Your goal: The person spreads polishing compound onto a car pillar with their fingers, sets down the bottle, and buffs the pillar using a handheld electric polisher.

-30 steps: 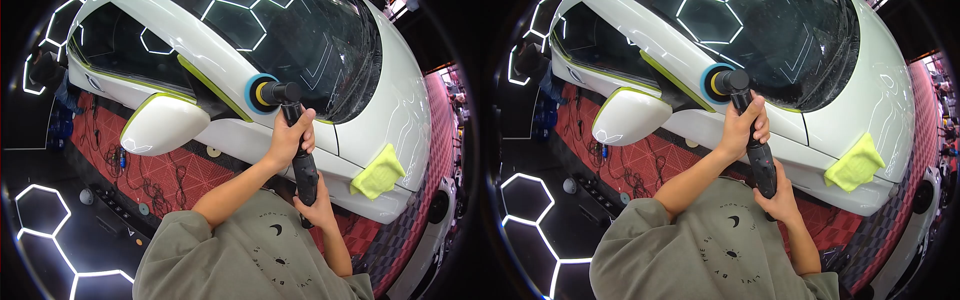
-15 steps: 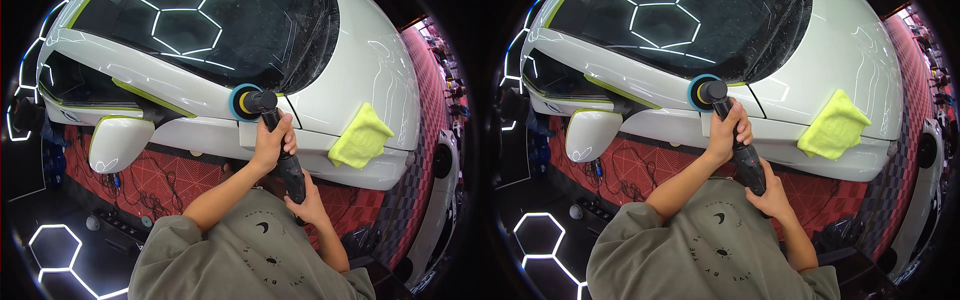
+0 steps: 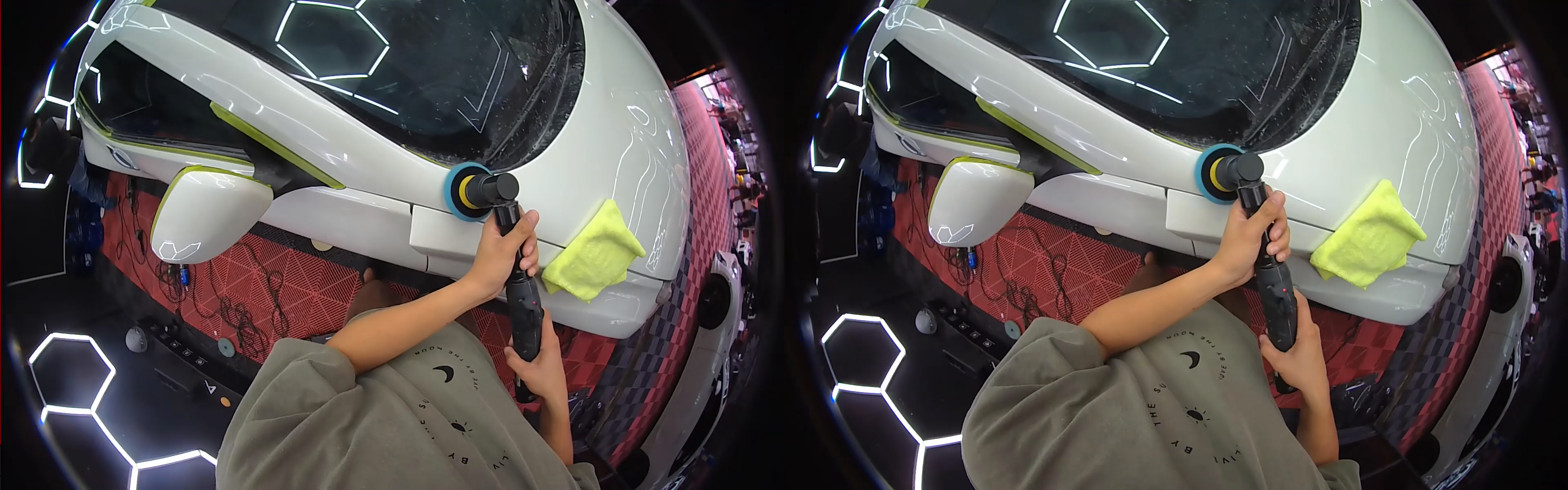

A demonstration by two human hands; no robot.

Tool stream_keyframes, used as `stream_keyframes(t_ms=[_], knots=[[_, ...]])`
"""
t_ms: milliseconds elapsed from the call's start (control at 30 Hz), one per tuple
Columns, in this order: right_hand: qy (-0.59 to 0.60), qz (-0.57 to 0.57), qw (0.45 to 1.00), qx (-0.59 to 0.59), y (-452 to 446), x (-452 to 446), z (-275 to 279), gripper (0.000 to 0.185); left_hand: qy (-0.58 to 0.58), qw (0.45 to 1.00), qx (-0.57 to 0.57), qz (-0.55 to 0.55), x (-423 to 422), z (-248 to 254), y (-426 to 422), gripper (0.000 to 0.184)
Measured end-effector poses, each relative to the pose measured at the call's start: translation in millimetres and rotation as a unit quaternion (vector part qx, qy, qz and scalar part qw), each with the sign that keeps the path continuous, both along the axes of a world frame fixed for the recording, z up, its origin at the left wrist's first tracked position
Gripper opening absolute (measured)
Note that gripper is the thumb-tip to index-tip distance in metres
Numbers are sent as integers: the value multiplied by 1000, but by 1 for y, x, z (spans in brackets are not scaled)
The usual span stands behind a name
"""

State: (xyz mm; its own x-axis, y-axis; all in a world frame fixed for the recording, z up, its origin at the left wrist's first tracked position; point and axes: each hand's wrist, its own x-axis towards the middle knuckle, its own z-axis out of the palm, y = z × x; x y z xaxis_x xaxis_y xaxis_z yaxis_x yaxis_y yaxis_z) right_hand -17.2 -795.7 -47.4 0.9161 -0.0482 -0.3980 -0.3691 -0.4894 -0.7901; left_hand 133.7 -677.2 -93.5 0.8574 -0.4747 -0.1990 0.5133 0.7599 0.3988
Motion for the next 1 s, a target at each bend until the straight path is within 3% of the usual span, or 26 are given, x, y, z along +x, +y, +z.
stream_keyframes(t_ms=[467, 900, 1000], knots=[[-66, 85, 988, 110, 143, 120, 22, 67, -105, 983, 61, 138, 92, 77, 175, 29], [-171, 171, 968, 60, 236, 211, 86, 69, -190, 948, 60, 247, 166, 141, 275, 36], [-248, 196, 948, 26, 259, 230, 97, 70, -251, 928, 41, 274, 184, 147, 301, 34]])
